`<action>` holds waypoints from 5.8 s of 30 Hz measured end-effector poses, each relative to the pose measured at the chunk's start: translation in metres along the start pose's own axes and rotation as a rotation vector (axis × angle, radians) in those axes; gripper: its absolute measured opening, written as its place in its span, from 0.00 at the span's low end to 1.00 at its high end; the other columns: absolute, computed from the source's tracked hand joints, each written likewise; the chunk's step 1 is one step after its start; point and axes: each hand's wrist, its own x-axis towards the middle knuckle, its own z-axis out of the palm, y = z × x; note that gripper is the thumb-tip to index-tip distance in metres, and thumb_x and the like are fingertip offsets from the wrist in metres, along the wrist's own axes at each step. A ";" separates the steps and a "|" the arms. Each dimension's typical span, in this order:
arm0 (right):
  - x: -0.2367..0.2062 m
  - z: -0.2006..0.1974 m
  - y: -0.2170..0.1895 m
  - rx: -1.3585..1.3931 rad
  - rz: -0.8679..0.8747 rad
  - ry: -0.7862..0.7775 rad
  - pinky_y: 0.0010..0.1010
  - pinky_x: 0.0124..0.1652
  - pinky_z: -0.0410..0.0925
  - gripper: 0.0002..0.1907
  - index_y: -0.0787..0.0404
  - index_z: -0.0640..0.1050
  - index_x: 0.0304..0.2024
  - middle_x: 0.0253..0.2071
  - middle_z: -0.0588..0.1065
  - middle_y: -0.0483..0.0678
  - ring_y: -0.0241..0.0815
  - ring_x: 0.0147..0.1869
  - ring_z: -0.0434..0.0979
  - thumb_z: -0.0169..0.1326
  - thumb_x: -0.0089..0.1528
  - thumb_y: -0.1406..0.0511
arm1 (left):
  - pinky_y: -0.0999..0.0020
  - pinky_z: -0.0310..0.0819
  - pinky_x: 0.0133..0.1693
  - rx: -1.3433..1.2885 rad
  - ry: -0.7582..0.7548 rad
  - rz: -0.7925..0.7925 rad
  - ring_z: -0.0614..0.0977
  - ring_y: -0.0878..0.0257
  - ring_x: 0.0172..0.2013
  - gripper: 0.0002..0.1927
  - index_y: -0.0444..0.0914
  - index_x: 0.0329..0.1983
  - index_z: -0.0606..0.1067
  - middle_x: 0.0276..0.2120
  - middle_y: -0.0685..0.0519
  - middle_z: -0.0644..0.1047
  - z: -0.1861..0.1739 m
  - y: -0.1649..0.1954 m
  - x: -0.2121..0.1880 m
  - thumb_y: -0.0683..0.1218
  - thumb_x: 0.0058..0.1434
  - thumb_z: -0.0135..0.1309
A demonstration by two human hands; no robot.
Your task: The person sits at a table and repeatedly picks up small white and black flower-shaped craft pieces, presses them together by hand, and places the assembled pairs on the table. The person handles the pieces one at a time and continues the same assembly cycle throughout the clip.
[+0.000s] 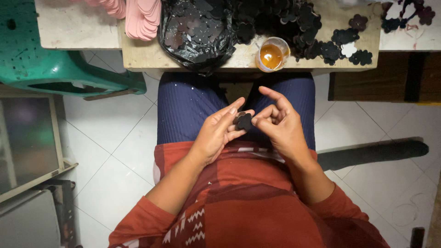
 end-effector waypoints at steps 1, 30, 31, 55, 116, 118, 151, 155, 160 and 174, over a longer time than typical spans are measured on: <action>0.000 -0.001 0.000 -0.017 0.000 -0.007 0.18 0.44 0.70 0.37 0.68 0.64 0.71 0.34 0.77 0.43 0.29 0.39 0.77 0.57 0.59 0.78 | 0.63 0.76 0.54 0.012 0.005 -0.012 0.81 0.62 0.52 0.30 0.39 0.75 0.61 0.58 0.45 0.77 0.000 -0.001 0.000 0.54 0.73 0.41; 0.005 -0.004 0.007 -0.198 0.042 -0.019 0.15 0.34 0.65 0.38 0.65 0.65 0.70 0.32 0.75 0.42 0.25 0.33 0.71 0.58 0.57 0.77 | 0.62 0.77 0.55 0.069 0.011 -0.051 0.80 0.59 0.53 0.33 0.33 0.74 0.60 0.58 0.42 0.77 -0.003 -0.006 0.006 0.55 0.72 0.43; 0.006 -0.004 0.008 -0.199 0.038 -0.019 0.15 0.33 0.64 0.38 0.65 0.65 0.70 0.32 0.75 0.42 0.25 0.33 0.71 0.58 0.57 0.77 | 0.63 0.77 0.55 0.085 0.015 -0.057 0.80 0.60 0.53 0.33 0.33 0.74 0.60 0.58 0.43 0.77 -0.003 -0.006 0.006 0.54 0.71 0.45; 0.003 0.000 0.005 0.017 0.041 -0.037 0.16 0.39 0.68 0.39 0.66 0.62 0.72 0.38 0.79 0.45 0.27 0.40 0.76 0.61 0.60 0.76 | 0.73 0.72 0.58 0.184 0.020 0.260 0.79 0.65 0.56 0.32 0.32 0.75 0.59 0.61 0.41 0.75 0.002 -0.011 0.010 0.39 0.69 0.52; 0.017 -0.016 0.020 0.106 0.026 0.005 0.24 0.46 0.74 0.38 0.67 0.63 0.71 0.37 0.80 0.47 0.33 0.42 0.80 0.60 0.60 0.75 | 0.78 0.77 0.35 0.462 0.170 0.304 0.80 0.73 0.33 0.37 0.35 0.74 0.61 0.36 0.54 0.79 0.019 -0.011 0.016 0.34 0.61 0.58; 0.018 -0.019 0.019 0.115 0.009 0.005 0.25 0.45 0.73 0.37 0.67 0.63 0.71 0.37 0.80 0.47 0.33 0.41 0.80 0.60 0.60 0.75 | 0.78 0.78 0.35 0.464 0.164 0.303 0.80 0.73 0.32 0.37 0.35 0.74 0.61 0.36 0.54 0.79 0.024 -0.009 0.017 0.34 0.61 0.57; 0.045 -0.166 -0.007 -0.259 -0.385 0.598 0.20 0.41 0.68 0.30 0.65 0.68 0.68 0.37 0.79 0.43 0.28 0.38 0.74 0.60 0.64 0.72 | 0.78 0.66 0.26 0.664 0.464 0.751 0.73 0.72 0.25 0.11 0.32 0.49 0.79 0.31 0.51 0.78 0.088 0.087 0.151 0.45 0.73 0.55; 0.068 -0.206 -0.022 -0.527 -0.553 0.748 0.23 0.45 0.71 0.30 0.63 0.68 0.70 0.45 0.82 0.49 0.32 0.44 0.78 0.60 0.66 0.73 | 0.79 0.68 0.27 0.821 0.439 0.678 0.75 0.74 0.25 0.10 0.34 0.43 0.79 0.29 0.57 0.78 0.069 0.042 0.110 0.46 0.72 0.53; 0.091 -0.228 -0.036 -0.678 -0.493 0.850 0.25 0.42 0.72 0.36 0.59 0.65 0.72 0.50 0.81 0.51 0.34 0.37 0.78 0.63 0.63 0.71 | 0.80 0.69 0.31 0.852 0.484 0.535 0.75 0.75 0.27 0.09 0.34 0.43 0.81 0.27 0.58 0.78 0.048 -0.008 0.082 0.45 0.68 0.56; 0.106 -0.227 -0.031 -0.748 -0.608 0.836 0.28 0.43 0.75 0.41 0.58 0.62 0.75 0.45 0.80 0.50 0.37 0.40 0.80 0.63 0.62 0.75 | 0.79 0.72 0.33 0.833 0.392 0.431 0.78 0.75 0.29 0.09 0.35 0.44 0.82 0.29 0.58 0.81 0.065 -0.025 0.084 0.45 0.66 0.58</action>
